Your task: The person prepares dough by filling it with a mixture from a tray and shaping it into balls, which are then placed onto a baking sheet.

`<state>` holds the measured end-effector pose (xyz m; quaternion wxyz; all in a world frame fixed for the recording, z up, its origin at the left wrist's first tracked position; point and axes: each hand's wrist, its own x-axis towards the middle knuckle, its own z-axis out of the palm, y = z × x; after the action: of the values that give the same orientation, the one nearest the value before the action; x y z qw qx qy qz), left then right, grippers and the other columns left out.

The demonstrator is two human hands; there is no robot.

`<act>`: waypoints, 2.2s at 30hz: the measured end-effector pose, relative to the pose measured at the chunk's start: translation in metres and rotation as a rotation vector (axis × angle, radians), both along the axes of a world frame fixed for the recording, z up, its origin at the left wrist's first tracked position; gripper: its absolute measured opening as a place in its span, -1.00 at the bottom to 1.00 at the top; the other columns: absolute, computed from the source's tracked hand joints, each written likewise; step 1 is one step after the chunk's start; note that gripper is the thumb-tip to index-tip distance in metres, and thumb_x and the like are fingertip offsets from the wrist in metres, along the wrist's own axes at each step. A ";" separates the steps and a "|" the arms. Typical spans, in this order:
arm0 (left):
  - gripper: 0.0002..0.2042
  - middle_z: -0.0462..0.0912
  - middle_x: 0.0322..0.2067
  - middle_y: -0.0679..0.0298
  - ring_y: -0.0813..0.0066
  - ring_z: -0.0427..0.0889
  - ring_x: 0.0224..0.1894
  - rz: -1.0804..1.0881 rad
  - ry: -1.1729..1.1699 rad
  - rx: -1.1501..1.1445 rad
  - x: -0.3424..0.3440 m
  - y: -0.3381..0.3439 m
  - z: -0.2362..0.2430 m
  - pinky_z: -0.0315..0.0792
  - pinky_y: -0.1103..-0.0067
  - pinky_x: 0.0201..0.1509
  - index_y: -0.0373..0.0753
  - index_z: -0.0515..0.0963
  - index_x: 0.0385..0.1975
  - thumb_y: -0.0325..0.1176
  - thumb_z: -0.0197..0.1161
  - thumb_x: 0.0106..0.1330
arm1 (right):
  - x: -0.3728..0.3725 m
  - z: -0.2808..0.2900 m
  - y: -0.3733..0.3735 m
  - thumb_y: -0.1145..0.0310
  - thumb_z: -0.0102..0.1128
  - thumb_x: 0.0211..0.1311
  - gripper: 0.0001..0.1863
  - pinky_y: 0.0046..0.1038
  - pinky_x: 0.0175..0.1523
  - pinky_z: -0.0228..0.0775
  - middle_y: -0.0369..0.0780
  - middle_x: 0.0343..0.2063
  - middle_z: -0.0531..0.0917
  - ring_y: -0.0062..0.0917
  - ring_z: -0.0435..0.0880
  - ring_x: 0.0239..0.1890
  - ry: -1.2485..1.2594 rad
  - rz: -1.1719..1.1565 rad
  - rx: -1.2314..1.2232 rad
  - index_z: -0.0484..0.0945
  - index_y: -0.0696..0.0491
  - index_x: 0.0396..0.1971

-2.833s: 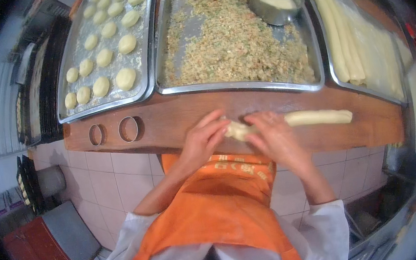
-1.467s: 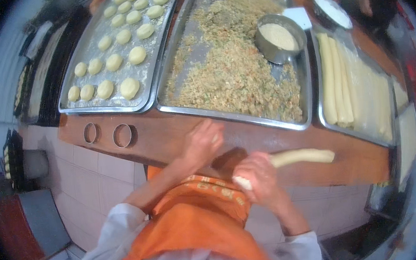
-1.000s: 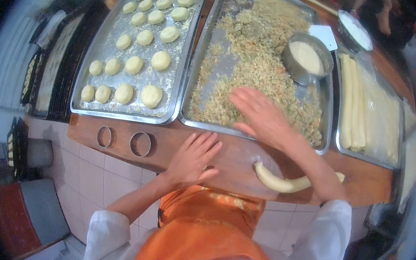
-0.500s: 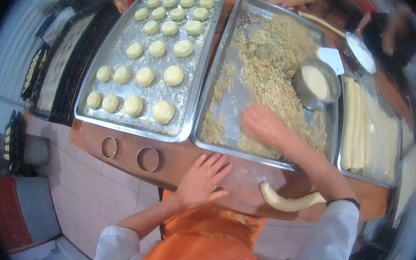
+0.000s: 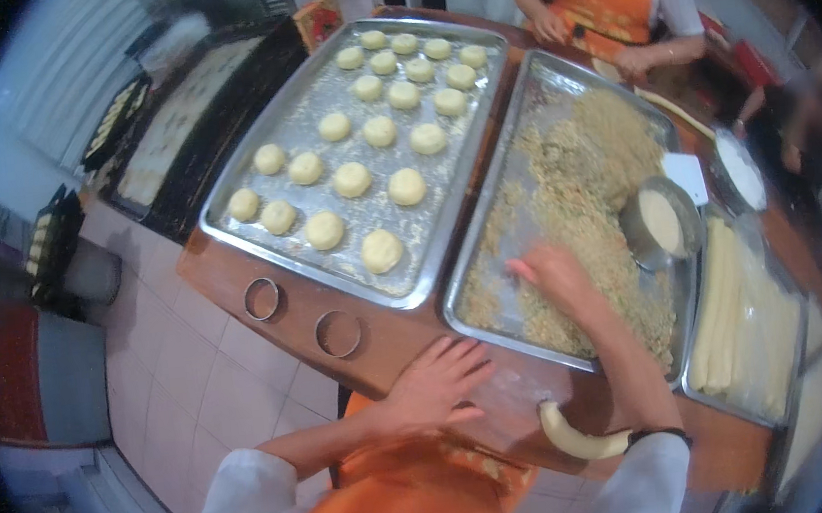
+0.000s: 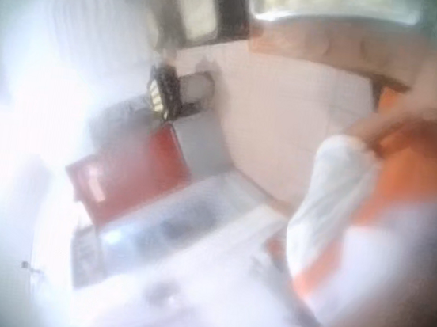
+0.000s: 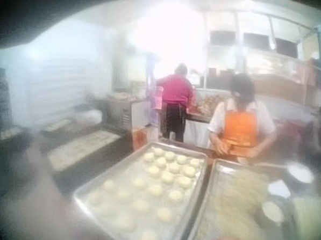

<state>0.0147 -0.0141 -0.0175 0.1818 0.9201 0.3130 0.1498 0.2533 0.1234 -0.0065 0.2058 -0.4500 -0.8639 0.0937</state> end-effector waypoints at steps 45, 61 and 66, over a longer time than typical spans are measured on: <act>-0.53 0.26 0.10 0.03 0.17 0.35 0.08 0.156 -1.523 -2.005 0.040 0.076 0.073 0.33 0.35 0.10 -0.17 0.16 0.13 -0.03 -0.23 0.33 | 0.000 0.039 -0.036 0.19 -0.06 0.27 -0.69 -0.66 -0.58 0.10 -0.38 -0.66 0.43 -0.72 0.31 -0.64 1.009 -0.542 -0.293 0.46 0.10 -0.54; -0.70 0.39 0.00 0.29 0.45 0.34 0.07 0.337 -1.625 -1.515 0.082 0.104 0.029 0.21 0.50 0.13 -0.16 0.30 0.02 -0.24 -0.13 0.35 | -0.015 0.055 -0.087 0.50 0.05 0.10 -0.49 -0.40 -0.01 0.35 -0.09 -0.09 0.48 -0.33 0.51 -0.08 0.765 -0.361 -0.412 0.20 0.10 0.10; -0.65 0.36 -0.02 0.28 0.45 0.31 0.06 0.396 -1.522 -1.231 0.107 0.082 0.048 0.13 0.49 0.20 -0.21 0.20 0.07 -0.18 -0.28 0.40 | -0.029 0.050 -0.087 0.60 0.06 0.01 -0.56 -0.42 -0.02 0.36 -0.08 -0.14 0.50 -0.31 0.49 -0.04 0.464 -0.299 0.046 0.38 0.08 -0.02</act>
<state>0.1218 0.0677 0.0306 0.7507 0.2558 0.2842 0.5388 0.2239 0.0360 0.0440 0.4198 -0.5344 -0.7195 0.1434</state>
